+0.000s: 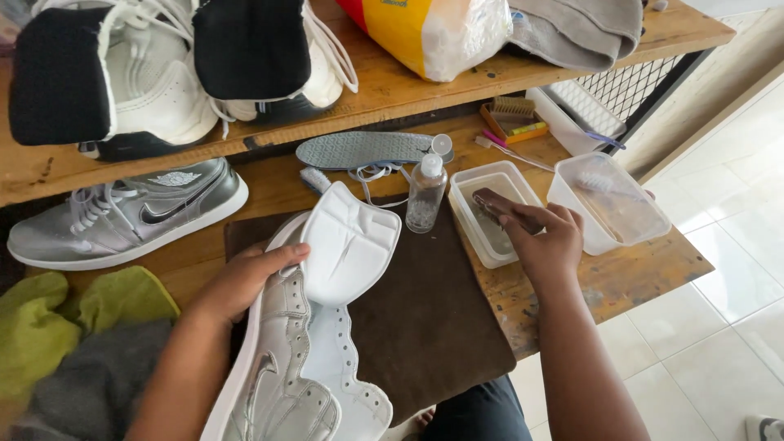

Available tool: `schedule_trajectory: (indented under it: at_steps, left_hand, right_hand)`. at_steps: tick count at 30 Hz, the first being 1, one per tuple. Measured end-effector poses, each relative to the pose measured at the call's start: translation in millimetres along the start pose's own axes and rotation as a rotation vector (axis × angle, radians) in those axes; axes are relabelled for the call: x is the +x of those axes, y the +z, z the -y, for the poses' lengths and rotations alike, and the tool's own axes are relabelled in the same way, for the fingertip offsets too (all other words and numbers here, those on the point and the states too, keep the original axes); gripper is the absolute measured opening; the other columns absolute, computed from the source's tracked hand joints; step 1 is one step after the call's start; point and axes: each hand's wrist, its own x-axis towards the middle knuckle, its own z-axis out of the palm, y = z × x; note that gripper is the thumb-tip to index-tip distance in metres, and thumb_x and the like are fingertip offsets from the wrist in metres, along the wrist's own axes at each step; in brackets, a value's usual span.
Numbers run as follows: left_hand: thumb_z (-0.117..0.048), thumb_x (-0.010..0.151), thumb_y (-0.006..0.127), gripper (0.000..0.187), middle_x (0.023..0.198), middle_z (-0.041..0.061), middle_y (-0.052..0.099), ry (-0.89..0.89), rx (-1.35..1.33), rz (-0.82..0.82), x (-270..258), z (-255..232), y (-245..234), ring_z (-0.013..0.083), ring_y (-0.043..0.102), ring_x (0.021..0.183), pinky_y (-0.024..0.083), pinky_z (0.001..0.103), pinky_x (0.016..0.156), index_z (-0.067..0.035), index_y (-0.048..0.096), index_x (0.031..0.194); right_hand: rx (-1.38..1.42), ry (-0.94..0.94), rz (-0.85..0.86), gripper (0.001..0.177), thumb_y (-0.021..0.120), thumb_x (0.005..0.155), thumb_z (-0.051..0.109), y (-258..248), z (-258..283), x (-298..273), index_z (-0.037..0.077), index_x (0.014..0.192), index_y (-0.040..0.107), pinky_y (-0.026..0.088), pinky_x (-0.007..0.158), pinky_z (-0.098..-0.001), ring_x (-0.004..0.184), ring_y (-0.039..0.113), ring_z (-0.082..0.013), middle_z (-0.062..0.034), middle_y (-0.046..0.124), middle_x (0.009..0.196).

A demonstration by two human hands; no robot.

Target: The person is manually cleaning a white high-top sneaker at a workstation, using a brush to scrub the interior and exterior surfaces and a cloth to wipe away dirt.

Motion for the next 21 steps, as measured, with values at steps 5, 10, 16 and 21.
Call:
schedule_trajectory:
  at_steps: [5, 10, 16, 21]
  left_hand:
    - [-0.037, 0.077, 0.084, 0.057, 0.075, 0.023, 0.066, -0.007, -0.005, -0.011, -4.3, -5.5, 1.9, 0.0328, 0.071, 0.069, 0.059, 0.048, 0.062, 0.010, 0.070, 0.108]
    - [-0.037, 0.077, 0.085, 0.057, 0.073, 0.021, 0.066, 0.003, -0.017, -0.011, 1.0, 3.5, -1.9, 0.0318, 0.070, 0.066, 0.059, 0.047, 0.060, 0.009, 0.071, 0.106]
    - [-0.036, 0.077, 0.084, 0.056, 0.074, 0.022, 0.065, 0.003, -0.018, 0.003, -4.4, -6.0, 5.1, 0.0333, 0.071, 0.067, 0.059, 0.048, 0.061, 0.009, 0.070, 0.108]
    - [-0.035, 0.077, 0.083, 0.054, 0.075, 0.021, 0.066, 0.007, -0.021, 0.003, -4.0, -3.9, 4.3, 0.0316, 0.071, 0.068, 0.060, 0.047, 0.061, 0.008, 0.071, 0.108]
  right_hand:
    - [-0.071, 0.039, 0.117, 0.028, 0.086, 0.080, 0.030, -9.4, 16.7, 2.4, 0.022, 0.107, 0.082, 0.037, 0.115, -0.0442, 0.130, 0.051, -0.0278, -0.0080, 0.064, 0.102]
    - [-0.164, 0.004, 0.193, 0.029, 0.084, 0.081, 0.033, -11.6, 19.4, 6.1, 0.021, 0.108, 0.082, 0.042, 0.110, -0.0470, 0.128, 0.054, -0.0318, -0.0104, 0.067, 0.100]
    - [-0.216, -0.006, 0.210, 0.031, 0.083, 0.079, 0.043, -10.4, 18.7, 9.2, 0.029, 0.106, 0.082, 0.044, 0.110, -0.0398, 0.124, 0.057, -0.0267, -0.0066, 0.067, 0.095]
    - [-0.222, -0.026, 0.216, 0.031, 0.084, 0.079, 0.042, -6.6, 7.3, 11.3, 0.029, 0.107, 0.082, 0.045, 0.110, -0.0401, 0.124, 0.058, -0.0279, -0.0067, 0.068, 0.096]
